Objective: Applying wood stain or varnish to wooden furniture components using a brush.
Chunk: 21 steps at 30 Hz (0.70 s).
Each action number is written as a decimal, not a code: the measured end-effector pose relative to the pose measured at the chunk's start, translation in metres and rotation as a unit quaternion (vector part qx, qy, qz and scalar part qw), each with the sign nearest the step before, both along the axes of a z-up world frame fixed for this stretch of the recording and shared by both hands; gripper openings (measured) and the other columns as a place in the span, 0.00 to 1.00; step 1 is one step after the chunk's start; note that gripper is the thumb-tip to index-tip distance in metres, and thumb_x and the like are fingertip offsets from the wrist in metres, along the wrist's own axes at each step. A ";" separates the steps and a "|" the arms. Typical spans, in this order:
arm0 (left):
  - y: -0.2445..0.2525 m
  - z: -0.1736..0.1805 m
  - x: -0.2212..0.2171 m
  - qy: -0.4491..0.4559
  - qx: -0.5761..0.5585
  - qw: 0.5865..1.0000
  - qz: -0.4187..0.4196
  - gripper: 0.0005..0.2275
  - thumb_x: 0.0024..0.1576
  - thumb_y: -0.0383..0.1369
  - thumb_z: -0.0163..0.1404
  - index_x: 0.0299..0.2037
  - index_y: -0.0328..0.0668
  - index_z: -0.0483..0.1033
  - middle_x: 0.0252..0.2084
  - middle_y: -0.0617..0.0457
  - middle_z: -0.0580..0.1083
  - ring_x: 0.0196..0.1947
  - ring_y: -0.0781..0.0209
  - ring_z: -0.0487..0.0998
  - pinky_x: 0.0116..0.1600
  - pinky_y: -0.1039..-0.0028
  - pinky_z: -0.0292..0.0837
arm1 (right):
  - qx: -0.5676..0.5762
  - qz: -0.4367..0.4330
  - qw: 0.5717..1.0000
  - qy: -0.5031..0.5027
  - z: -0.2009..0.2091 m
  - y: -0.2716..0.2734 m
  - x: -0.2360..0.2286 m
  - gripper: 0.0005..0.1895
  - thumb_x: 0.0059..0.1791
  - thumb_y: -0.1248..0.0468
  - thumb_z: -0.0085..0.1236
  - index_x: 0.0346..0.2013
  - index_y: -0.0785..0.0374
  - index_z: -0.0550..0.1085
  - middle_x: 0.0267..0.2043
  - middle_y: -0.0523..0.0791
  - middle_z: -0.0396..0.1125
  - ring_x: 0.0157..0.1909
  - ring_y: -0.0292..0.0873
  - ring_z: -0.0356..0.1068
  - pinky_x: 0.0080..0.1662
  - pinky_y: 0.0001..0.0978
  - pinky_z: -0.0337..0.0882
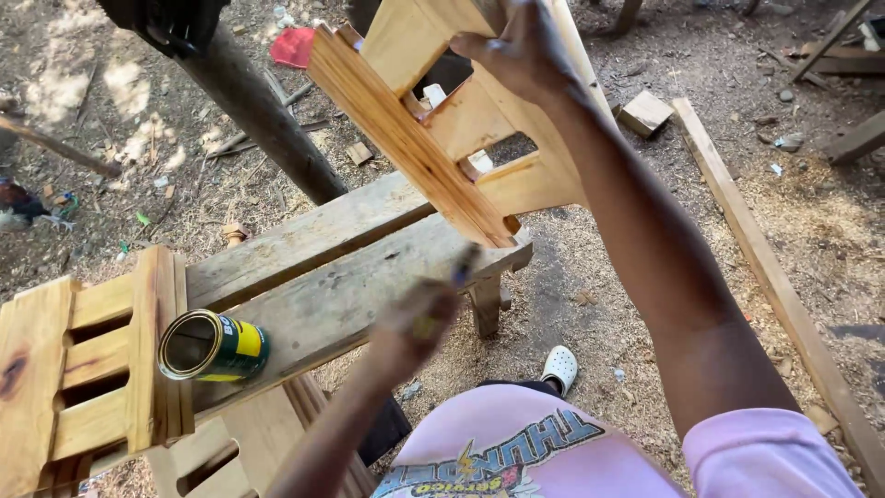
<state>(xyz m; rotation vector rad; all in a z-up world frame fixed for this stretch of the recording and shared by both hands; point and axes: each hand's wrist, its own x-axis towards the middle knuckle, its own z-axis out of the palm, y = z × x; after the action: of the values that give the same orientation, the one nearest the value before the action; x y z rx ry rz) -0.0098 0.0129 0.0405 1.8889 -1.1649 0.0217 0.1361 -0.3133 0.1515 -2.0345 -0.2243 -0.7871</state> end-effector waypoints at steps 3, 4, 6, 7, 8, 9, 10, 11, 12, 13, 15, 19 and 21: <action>-0.056 -0.050 -0.012 -0.190 -0.035 0.975 -0.109 0.09 0.60 0.26 0.58 0.48 0.39 0.72 0.48 0.46 0.76 0.29 0.64 0.76 0.21 0.74 0.73 | -0.036 -0.049 0.998 0.019 -0.005 -0.003 0.011 0.24 0.48 0.57 0.73 0.51 0.71 0.76 0.45 0.52 0.77 0.40 0.41 0.79 0.42 0.35 0.79; -0.070 -0.053 -0.013 -0.191 -0.036 0.975 -0.110 0.09 0.60 0.26 0.58 0.48 0.39 0.72 0.48 0.46 0.76 0.29 0.64 0.76 0.21 0.74 0.73 | -0.037 -0.050 0.998 0.018 -0.005 -0.004 0.012 0.24 0.48 0.57 0.73 0.51 0.71 0.76 0.45 0.52 0.77 0.40 0.41 0.79 0.42 0.35 0.79; -0.096 -0.060 -0.016 -0.327 -0.071 0.938 -0.087 0.11 0.62 0.26 0.53 0.51 0.48 0.67 0.47 0.48 0.68 0.42 0.51 0.77 0.35 0.72 0.82 | -0.041 -0.053 0.997 0.037 -0.007 -0.003 0.016 0.22 0.49 0.55 0.73 0.47 0.69 0.78 0.39 0.50 0.77 0.37 0.41 0.78 0.41 0.36 0.78; -0.106 -0.067 -0.015 -0.326 -0.071 0.939 -0.087 0.11 0.62 0.26 0.53 0.51 0.48 0.67 0.47 0.48 0.68 0.42 0.51 0.77 0.35 0.72 0.82 | -0.042 -0.052 0.997 0.037 -0.008 -0.003 0.015 0.22 0.49 0.55 0.73 0.47 0.69 0.78 0.39 0.50 0.77 0.37 0.41 0.78 0.41 0.36 0.78; -0.116 -0.074 -0.014 -0.313 -0.036 0.946 -0.075 0.11 0.62 0.27 0.53 0.52 0.44 0.67 0.49 0.44 0.69 0.40 0.53 0.77 0.31 0.72 0.80 | -0.041 -0.055 0.997 0.033 -0.008 -0.002 0.014 0.21 0.49 0.55 0.72 0.46 0.69 0.78 0.38 0.49 0.77 0.35 0.41 0.77 0.40 0.36 0.78; -0.126 -0.081 -0.013 -0.299 0.000 0.952 -0.064 0.12 0.62 0.28 0.53 0.53 0.40 0.67 0.52 0.40 0.70 0.39 0.54 0.77 0.26 0.72 0.78 | -0.040 -0.058 0.997 0.029 -0.008 -0.002 0.013 0.20 0.49 0.55 0.72 0.45 0.68 0.79 0.37 0.48 0.77 0.34 0.41 0.76 0.39 0.36 0.78; -0.132 -0.087 -0.018 -0.298 0.000 0.953 -0.064 0.12 0.62 0.28 0.53 0.53 0.40 0.67 0.52 0.40 0.70 0.39 0.54 0.77 0.26 0.72 0.78 | -0.040 -0.058 0.997 0.031 -0.009 -0.003 0.013 0.20 0.49 0.55 0.72 0.45 0.68 0.79 0.37 0.48 0.77 0.34 0.41 0.76 0.39 0.36 0.78; -0.137 -0.093 -0.022 -0.276 0.046 0.959 -0.040 0.11 0.63 0.30 0.52 0.54 0.40 0.67 0.49 0.42 0.70 0.38 0.55 0.76 0.25 0.71 0.77 | -0.039 -0.058 0.997 0.023 -0.010 -0.004 0.013 0.20 0.50 0.55 0.72 0.45 0.69 0.79 0.36 0.49 0.77 0.33 0.41 0.76 0.38 0.36 0.77; -0.143 -0.098 -0.027 -0.253 0.092 0.963 -0.017 0.11 0.65 0.32 0.51 0.54 0.40 0.68 0.47 0.45 0.69 0.37 0.57 0.75 0.24 0.69 0.77 | -0.039 -0.058 0.997 0.016 -0.011 -0.005 0.012 0.20 0.50 0.55 0.72 0.44 0.69 0.78 0.36 0.49 0.77 0.33 0.41 0.75 0.37 0.37 0.77; -0.142 -0.099 -0.033 -0.252 0.091 0.963 -0.016 0.11 0.65 0.32 0.51 0.54 0.40 0.68 0.47 0.45 0.69 0.37 0.57 0.75 0.24 0.69 0.77 | -0.040 -0.058 0.997 0.017 -0.013 -0.007 0.011 0.20 0.50 0.55 0.72 0.44 0.69 0.78 0.36 0.49 0.77 0.33 0.41 0.75 0.37 0.37 0.77; -0.141 -0.100 -0.043 -0.262 0.128 0.957 -0.007 0.08 0.68 0.32 0.48 0.53 0.42 0.67 0.45 0.48 0.68 0.37 0.59 0.74 0.31 0.67 0.76 | -0.026 -0.049 0.998 -0.009 -0.017 -0.011 0.014 0.19 0.50 0.56 0.72 0.44 0.69 0.78 0.38 0.50 0.77 0.37 0.40 0.78 0.39 0.37 0.78; -0.142 -0.069 -0.046 -0.234 0.048 0.970 -0.042 0.12 0.64 0.31 0.49 0.56 0.40 0.68 0.41 0.42 0.68 0.32 0.58 0.73 0.23 0.74 0.72 | -0.012 -0.044 0.998 0.031 -0.012 -0.007 0.002 0.19 0.51 0.55 0.70 0.47 0.67 0.78 0.40 0.49 0.78 0.39 0.39 0.79 0.41 0.36 0.79; -0.148 -0.067 -0.040 -0.209 0.049 0.976 -0.047 0.09 0.66 0.32 0.50 0.52 0.38 0.67 0.40 0.42 0.68 0.30 0.58 0.73 0.22 0.72 0.70 | -0.033 -0.066 0.997 0.024 -0.009 -0.008 -0.002 0.21 0.50 0.55 0.71 0.48 0.67 0.77 0.43 0.51 0.78 0.41 0.41 0.79 0.42 0.38 0.79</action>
<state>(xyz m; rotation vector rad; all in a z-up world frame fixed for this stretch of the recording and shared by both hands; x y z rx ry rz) -0.0496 -0.1348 -0.0260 1.9686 -1.5611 0.3289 0.1340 -0.3217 0.1421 -2.1458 -0.0904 -0.8215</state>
